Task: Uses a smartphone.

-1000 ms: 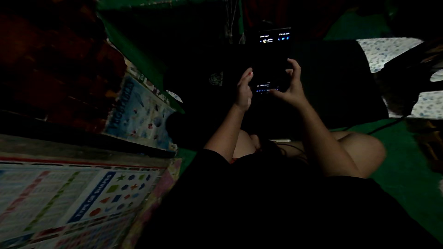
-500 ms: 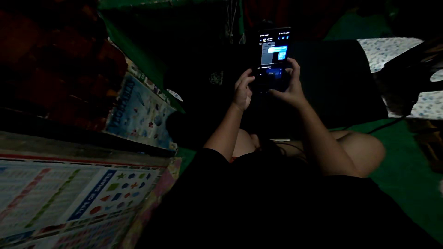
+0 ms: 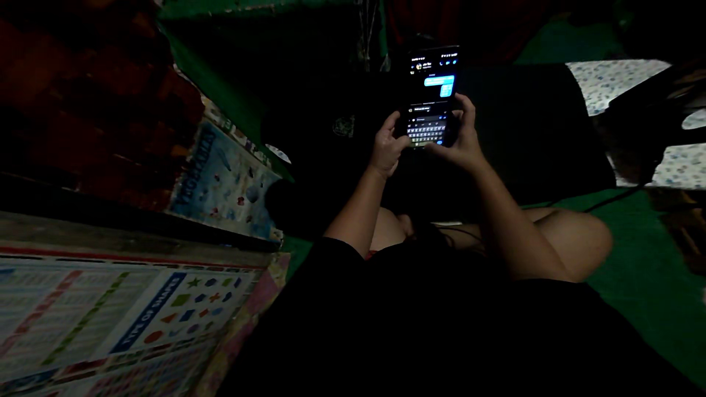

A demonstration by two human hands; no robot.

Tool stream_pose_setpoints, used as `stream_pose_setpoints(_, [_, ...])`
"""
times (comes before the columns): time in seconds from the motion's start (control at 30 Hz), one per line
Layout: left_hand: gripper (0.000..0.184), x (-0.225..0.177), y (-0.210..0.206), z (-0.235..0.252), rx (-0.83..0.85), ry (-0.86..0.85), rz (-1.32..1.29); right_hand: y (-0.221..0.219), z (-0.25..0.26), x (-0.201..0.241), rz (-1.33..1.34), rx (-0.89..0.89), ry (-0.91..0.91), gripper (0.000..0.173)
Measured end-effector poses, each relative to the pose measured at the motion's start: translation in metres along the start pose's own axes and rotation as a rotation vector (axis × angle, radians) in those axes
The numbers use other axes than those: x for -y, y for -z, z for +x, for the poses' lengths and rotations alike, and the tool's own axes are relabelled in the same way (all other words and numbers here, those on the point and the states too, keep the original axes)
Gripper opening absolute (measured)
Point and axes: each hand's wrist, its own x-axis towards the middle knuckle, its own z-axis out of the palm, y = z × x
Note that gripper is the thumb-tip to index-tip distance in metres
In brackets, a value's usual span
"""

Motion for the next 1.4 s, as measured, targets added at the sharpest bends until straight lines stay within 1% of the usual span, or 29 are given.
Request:
stream_pose_setpoints(0.07, [0.076, 0.0, 0.0024, -0.0007, 0.062, -0.011, 0.002, 0.0004, -0.0004, 0.0004, 0.008, -0.006, -0.003, 0.1])
stream_pose_setpoints(0.13, [0.08, 0.0003, 0.0039, -0.0011, 0.088, -0.004, -0.006, 0.0, -0.0004, 0.0012, 0.043, -0.009, -0.016, 0.1])
stream_pose_setpoints(0.33, [0.086, 0.0013, 0.0037, -0.0008, 0.079, 0.019, -0.008, 0.0005, 0.0002, 0.0035, 0.084, 0.005, -0.025, 0.098])
stream_pose_setpoints(0.5, [0.085, 0.001, 0.0035, -0.0007, 0.086, 0.002, 0.006, 0.0004, -0.0001, 0.0025, 0.082, 0.003, -0.032, 0.098])
stream_pose_setpoints(0.63, [0.087, -0.0001, 0.0028, -0.0012, 0.072, 0.024, 0.007, 0.0008, 0.0002, 0.0055, 0.068, -0.004, -0.075, 0.099])
stream_pose_setpoints(0.9, [0.086, 0.0001, 0.0034, 0.0003, 0.081, 0.029, 0.017, 0.002, 0.001, 0.0056, 0.024, -0.009, -0.098, 0.099])
stream_pose_setpoints(1.07, [0.088, -0.0005, 0.0035, 0.0007, 0.072, 0.043, 0.01, 0.0018, 0.0006, 0.0063, 0.065, -0.002, -0.105, 0.099])
stream_pose_setpoints(1.4, [0.083, -0.0007, 0.0029, 0.0001, 0.069, 0.027, 0.001, 0.0028, 0.0007, 0.0084, 0.064, 0.014, -0.107, 0.098])
